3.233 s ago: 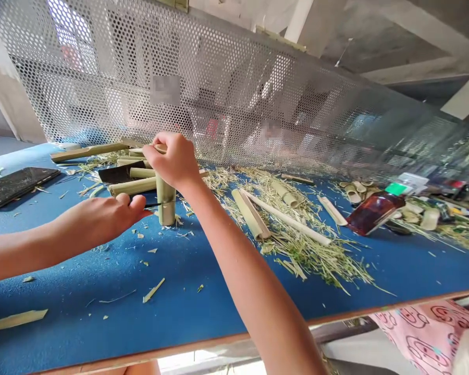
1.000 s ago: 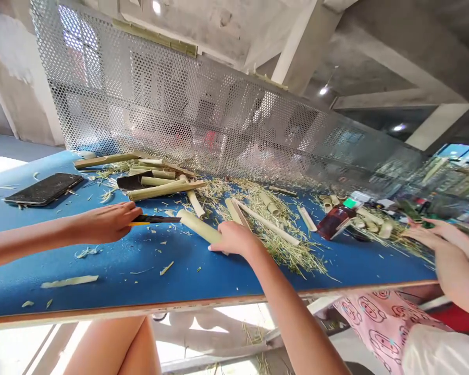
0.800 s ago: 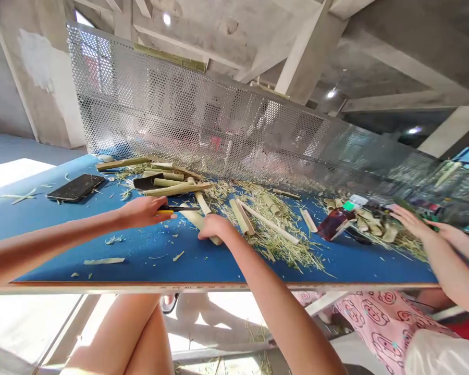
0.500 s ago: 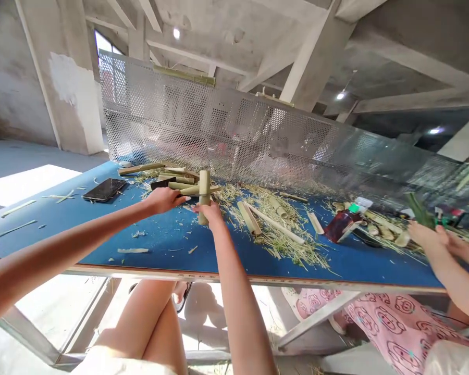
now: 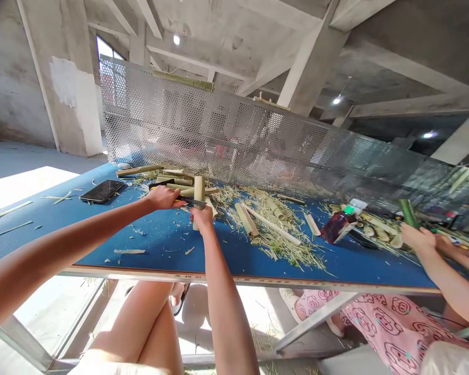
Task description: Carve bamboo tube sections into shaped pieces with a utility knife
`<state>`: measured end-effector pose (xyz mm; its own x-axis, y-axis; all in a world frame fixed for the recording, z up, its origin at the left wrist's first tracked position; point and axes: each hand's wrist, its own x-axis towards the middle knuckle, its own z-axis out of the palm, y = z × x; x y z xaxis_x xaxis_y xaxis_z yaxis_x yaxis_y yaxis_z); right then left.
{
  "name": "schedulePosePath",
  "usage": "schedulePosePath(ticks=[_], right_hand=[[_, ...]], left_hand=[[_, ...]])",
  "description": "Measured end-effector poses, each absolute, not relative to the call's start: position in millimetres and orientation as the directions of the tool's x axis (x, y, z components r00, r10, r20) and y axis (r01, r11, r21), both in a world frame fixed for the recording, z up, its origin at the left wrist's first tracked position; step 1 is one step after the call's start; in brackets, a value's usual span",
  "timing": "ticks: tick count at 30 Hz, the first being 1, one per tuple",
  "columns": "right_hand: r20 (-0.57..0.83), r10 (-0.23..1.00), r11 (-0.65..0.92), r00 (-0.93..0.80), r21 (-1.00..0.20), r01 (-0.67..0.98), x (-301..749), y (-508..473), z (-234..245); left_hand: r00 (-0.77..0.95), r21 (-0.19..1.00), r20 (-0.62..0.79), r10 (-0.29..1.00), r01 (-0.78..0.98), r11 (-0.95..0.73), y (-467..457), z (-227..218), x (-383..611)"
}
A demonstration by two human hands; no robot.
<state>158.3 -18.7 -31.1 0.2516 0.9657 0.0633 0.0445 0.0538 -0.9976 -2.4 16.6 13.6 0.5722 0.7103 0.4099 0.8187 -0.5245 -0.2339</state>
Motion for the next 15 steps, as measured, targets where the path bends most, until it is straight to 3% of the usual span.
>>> schedulePosePath(ticks=[9,12,15], right_hand=[[-0.07,0.947,-0.055,0.314,-0.997,-0.055,170.3,-11.8,-30.0],[-0.095,0.946,-0.078,0.308,-0.995,-0.066,171.2,-15.3,-28.6],[-0.085,0.959,-0.076,0.271,-0.996,-0.046,164.3,-21.4,-28.3]], left_hand=[[0.586,-0.177,0.405,0.701,0.803,-0.569,48.8,23.3,26.3],[0.537,-0.107,0.393,0.746,0.833,-0.543,46.3,24.8,31.7],[0.368,0.025,0.428,0.826,0.908,-0.417,45.7,48.2,25.9]])
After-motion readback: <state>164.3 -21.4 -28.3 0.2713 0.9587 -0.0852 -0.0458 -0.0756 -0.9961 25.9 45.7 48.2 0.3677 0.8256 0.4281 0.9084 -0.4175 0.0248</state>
